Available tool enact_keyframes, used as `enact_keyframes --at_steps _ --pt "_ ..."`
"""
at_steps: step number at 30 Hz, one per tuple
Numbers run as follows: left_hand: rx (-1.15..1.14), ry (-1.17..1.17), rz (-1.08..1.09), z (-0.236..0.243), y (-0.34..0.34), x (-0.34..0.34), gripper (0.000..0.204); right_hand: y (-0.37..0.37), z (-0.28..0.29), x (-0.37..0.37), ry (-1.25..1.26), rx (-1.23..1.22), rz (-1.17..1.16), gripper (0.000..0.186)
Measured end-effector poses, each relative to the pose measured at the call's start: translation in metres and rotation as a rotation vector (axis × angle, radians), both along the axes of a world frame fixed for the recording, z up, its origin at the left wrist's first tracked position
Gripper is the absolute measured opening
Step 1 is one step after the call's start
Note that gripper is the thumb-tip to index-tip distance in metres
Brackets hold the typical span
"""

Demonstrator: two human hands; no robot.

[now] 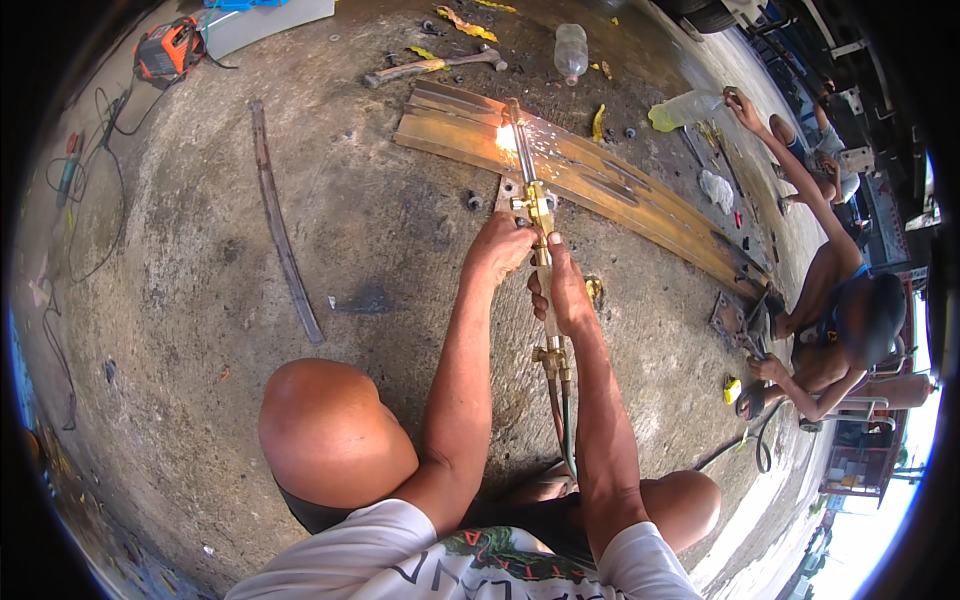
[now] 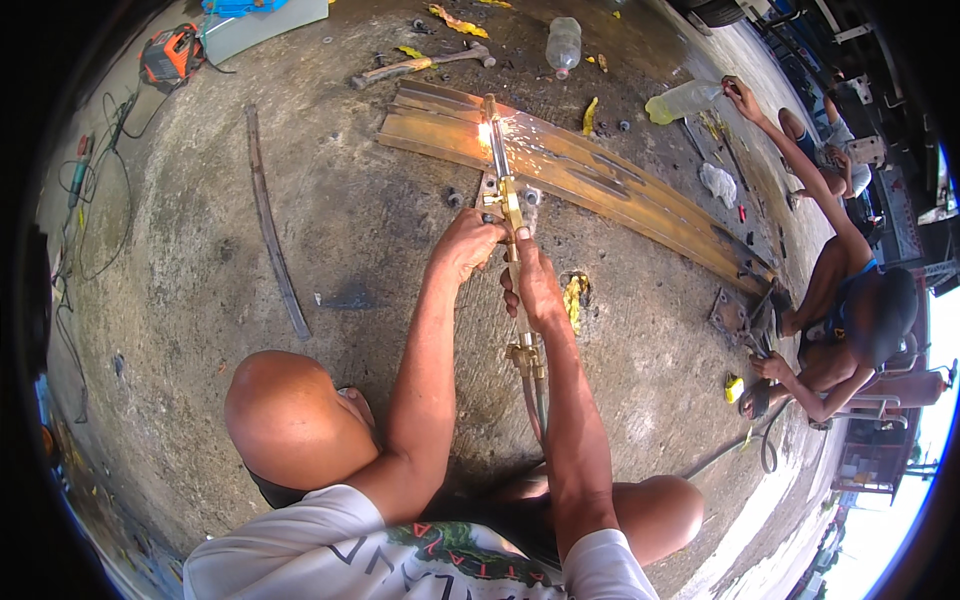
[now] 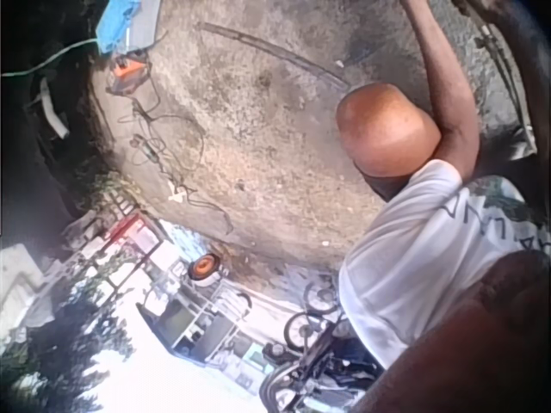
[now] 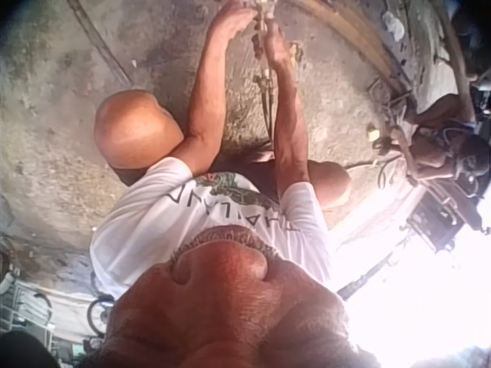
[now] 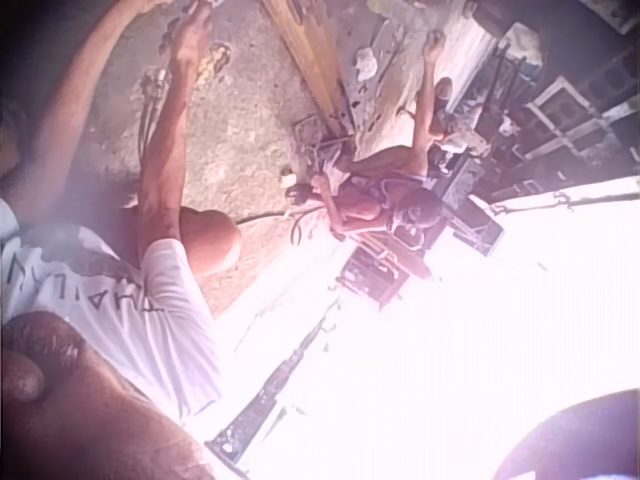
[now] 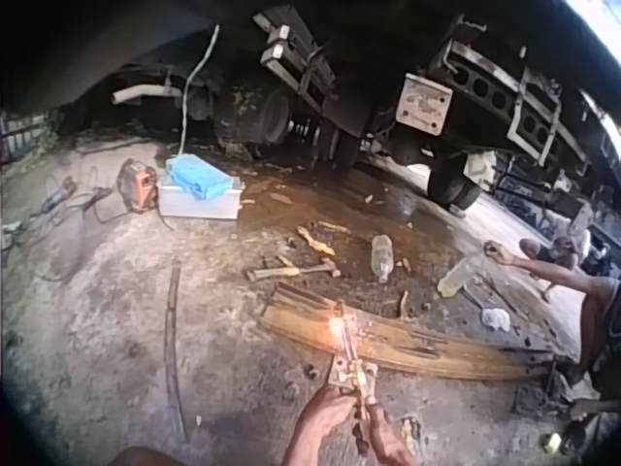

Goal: The person uses a cutting torch to cut a long metal beam on the ground. They repeatedly ignite the torch and move it along the beam to create a cut, while another person assists by holding the beam and using a hammer.

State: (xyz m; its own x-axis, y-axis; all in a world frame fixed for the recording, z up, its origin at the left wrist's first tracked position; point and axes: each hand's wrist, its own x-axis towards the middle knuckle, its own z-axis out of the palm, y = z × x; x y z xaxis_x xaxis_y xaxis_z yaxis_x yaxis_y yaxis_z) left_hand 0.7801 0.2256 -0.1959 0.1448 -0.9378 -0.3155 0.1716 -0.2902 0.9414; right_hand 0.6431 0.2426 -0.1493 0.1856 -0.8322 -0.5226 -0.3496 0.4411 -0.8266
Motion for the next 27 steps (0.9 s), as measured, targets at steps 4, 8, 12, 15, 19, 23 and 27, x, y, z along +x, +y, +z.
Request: enact_keyframes --at_steps 4,8,12,15,19,23,27 --pt "0.017 -0.017 0.009 0.013 0.005 0.000 0.016 -0.001 -0.001 -0.002 -0.006 -0.004 0.005 0.064" --pt "0.030 0.012 -0.035 0.012 0.004 0.002 0.024 -0.002 0.000 -0.002 0.012 -0.014 0.013 0.064" --pt "0.069 -0.002 -0.042 0.003 -0.001 0.002 0.026 -0.001 -0.001 -0.001 0.021 -0.027 0.018 0.063" --pt "0.041 0.000 -0.030 0.001 -0.001 0.001 0.021 0.000 0.000 -0.001 0.037 -0.051 0.025 0.063" --pt "0.019 0.037 -0.027 0.008 0.001 -0.002 0.013 0.001 0.001 -0.002 0.037 -0.048 0.015 0.064" --pt "0.045 0.039 -0.036 0.005 0.001 -0.001 0.013 0.004 0.002 -0.002 0.052 -0.053 0.013 0.065" --pt "-0.018 0.008 -0.013 0.010 0.004 -0.005 0.015 0.005 0.001 -0.004 0.059 -0.075 0.009 0.067"
